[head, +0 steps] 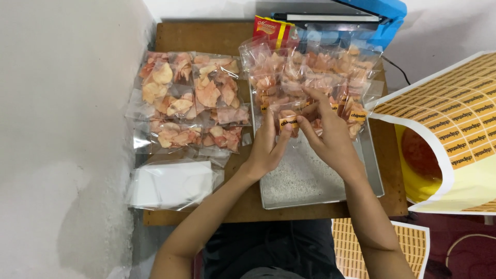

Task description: The person peels stickers from a large sheet and applies them one by one to clear plastic bags containing snacks, then moves the labeled bags onto a wooden surface.

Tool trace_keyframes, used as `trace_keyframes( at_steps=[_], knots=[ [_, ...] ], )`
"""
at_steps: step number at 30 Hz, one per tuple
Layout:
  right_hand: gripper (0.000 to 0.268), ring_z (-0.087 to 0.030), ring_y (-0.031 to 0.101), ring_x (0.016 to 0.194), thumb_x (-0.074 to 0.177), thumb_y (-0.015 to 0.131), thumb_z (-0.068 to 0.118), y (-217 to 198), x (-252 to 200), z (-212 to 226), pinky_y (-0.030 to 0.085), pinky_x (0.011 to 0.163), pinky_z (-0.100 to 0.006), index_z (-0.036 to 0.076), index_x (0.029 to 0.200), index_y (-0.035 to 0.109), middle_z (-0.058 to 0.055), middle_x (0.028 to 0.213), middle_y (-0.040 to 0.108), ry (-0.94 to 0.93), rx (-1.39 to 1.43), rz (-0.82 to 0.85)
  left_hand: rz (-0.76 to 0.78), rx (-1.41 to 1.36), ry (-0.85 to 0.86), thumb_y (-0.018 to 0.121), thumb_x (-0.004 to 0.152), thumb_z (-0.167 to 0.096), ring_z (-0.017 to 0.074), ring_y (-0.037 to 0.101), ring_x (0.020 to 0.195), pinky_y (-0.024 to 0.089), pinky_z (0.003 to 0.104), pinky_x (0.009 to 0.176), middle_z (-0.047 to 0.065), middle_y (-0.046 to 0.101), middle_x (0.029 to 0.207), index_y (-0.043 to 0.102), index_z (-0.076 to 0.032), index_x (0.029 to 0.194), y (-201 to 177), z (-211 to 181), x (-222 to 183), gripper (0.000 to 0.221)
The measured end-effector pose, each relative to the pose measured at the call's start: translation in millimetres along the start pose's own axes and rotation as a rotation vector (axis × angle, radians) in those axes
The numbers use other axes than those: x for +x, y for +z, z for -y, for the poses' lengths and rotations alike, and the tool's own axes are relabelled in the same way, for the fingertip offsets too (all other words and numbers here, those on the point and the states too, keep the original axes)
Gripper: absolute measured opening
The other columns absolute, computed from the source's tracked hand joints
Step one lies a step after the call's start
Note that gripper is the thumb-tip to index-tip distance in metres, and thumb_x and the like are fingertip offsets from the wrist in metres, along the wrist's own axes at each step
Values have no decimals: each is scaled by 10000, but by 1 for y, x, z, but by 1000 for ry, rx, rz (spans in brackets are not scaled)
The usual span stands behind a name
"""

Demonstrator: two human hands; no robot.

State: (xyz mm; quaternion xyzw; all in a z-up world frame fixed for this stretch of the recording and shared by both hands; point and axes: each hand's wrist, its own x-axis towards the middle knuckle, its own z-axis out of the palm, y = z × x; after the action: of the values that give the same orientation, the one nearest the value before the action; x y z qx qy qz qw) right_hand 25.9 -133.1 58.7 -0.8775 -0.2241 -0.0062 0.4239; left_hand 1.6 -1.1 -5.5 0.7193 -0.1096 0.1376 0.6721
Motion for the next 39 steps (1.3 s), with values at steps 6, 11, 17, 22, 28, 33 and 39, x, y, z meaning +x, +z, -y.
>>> trace_keyframes(
  at_steps=[6, 11, 17, 22, 28, 33, 39],
  knots=[
    [510, -321, 633, 775, 917, 570, 62, 0, 0, 1, 473, 724, -439, 68, 1397, 398, -160, 885, 663, -3, -8, 0, -12, 2, -10, 318, 996, -361, 257, 632, 783, 493, 382, 759, 220, 617, 1060, 317, -41, 1420, 0, 8, -2, 532],
    [526, -331, 641, 786, 916, 582, 70, 0, 0, 2, 476, 727, -441, 61, 1405, 390, -166, 898, 663, -9, -34, 1, -46, 37, 12, 292, 1006, -348, 299, 601, 883, 474, 377, 820, 203, 575, 1048, 366, -42, 1383, -2, -13, 0, 491],
    [618, -362, 654, 818, 888, 611, 82, 0, 0, 10, 478, 743, -469, 40, 1433, 323, -193, 938, 663, 21, -41, 61, -126, 90, 53, 336, 1016, -270, 298, 494, 1067, 391, 404, 968, 134, 449, 1157, 375, -29, 1345, -3, 13, 1, 410],
    [684, -408, 658, 820, 860, 618, 31, 2, 3, 5, 476, 731, -505, -10, 1449, 270, -231, 946, 659, 36, -68, 116, -162, 69, 20, 404, 1000, -273, 346, 430, 1178, 315, 459, 1049, 159, 398, 1201, 311, -32, 1374, -2, 17, -1, 454],
    [724, -405, 654, 880, 873, 602, 31, 3, 3, 4, 480, 772, -507, -9, 1480, 208, -222, 993, 658, 64, -109, 166, -165, 47, 9, 447, 954, -93, 324, 412, 1176, 290, 471, 1067, 128, 383, 1180, 315, -49, 1362, -3, 15, 1, 431],
    [732, -423, 634, 967, 897, 603, 79, 1, 2, 5, 470, 820, -527, -3, 1487, 178, -249, 1102, 627, 84, -121, 177, -189, 128, 30, 448, 936, 23, 342, 412, 1188, 302, 477, 1057, 127, 384, 1177, 317, -47, 1355, -5, 19, 3, 444],
    [715, -497, 597, 961, 883, 624, 222, 3, 5, 9, 457, 813, -597, 58, 1485, 274, -248, 1120, 633, 119, -266, 274, -234, 169, 7, 499, 882, 94, 356, 402, 1224, 300, 482, 1071, 124, 381, 1217, 338, -58, 1339, -6, 28, 5, 508]
  ],
)
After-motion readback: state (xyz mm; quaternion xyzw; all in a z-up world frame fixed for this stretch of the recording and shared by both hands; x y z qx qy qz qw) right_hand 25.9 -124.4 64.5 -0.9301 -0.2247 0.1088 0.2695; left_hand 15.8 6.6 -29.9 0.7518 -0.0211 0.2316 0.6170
